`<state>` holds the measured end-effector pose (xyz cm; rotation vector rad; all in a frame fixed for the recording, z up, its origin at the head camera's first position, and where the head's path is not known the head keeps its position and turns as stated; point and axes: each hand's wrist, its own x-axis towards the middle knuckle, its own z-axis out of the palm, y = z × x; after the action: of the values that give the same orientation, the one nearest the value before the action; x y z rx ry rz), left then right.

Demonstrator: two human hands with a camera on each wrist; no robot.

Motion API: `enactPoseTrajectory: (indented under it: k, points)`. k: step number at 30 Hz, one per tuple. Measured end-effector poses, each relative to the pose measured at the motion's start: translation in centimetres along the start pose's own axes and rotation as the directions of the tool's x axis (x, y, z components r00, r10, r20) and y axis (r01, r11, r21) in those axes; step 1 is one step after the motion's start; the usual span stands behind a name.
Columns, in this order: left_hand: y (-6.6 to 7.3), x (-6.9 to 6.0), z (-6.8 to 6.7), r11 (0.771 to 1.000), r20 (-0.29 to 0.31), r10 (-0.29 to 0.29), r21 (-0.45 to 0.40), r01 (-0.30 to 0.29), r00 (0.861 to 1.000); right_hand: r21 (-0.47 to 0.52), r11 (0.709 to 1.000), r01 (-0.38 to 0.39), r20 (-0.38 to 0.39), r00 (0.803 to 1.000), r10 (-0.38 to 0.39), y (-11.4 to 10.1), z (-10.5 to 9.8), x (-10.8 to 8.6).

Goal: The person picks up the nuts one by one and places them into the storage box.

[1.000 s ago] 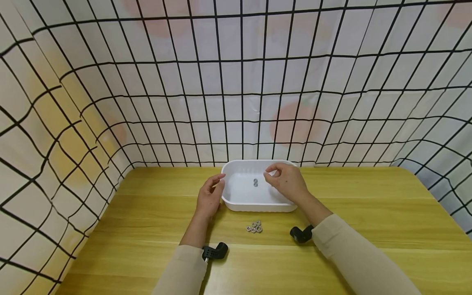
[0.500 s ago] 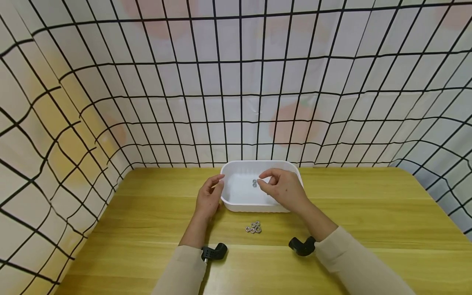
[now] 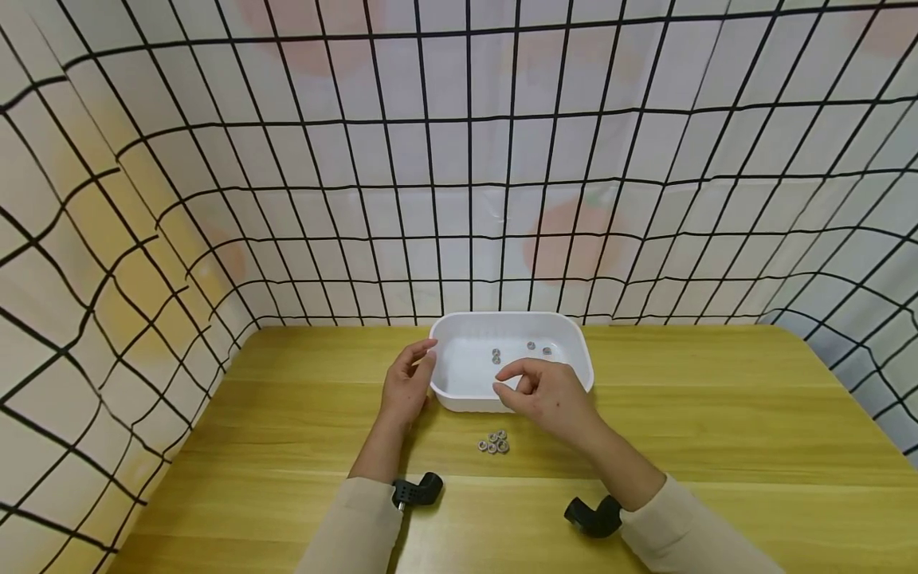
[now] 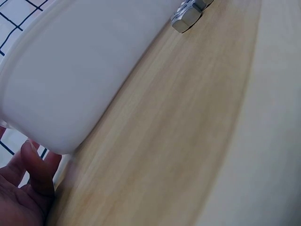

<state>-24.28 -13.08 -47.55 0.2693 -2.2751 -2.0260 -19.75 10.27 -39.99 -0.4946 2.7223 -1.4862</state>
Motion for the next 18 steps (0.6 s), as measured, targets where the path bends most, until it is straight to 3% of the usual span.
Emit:
enactPoseTrajectory:
  k: [10, 18]
  points:
    - [0.0, 0.0, -0.1, 1.000, 0.008, 0.002, 0.001, -0.002, 1.000, 0.105, 0.991, -0.078, 0.119, 0.991, 0.065, 1.2, 0.3, -2.3]
    - [0.1, -0.2, -0.1, 1.000, 0.015, 0.000, -0.001, 0.000, 1.000, 0.083, 0.993, -0.089, 0.233, 0.970, 0.067, 3.4, 1.0, -3.3]
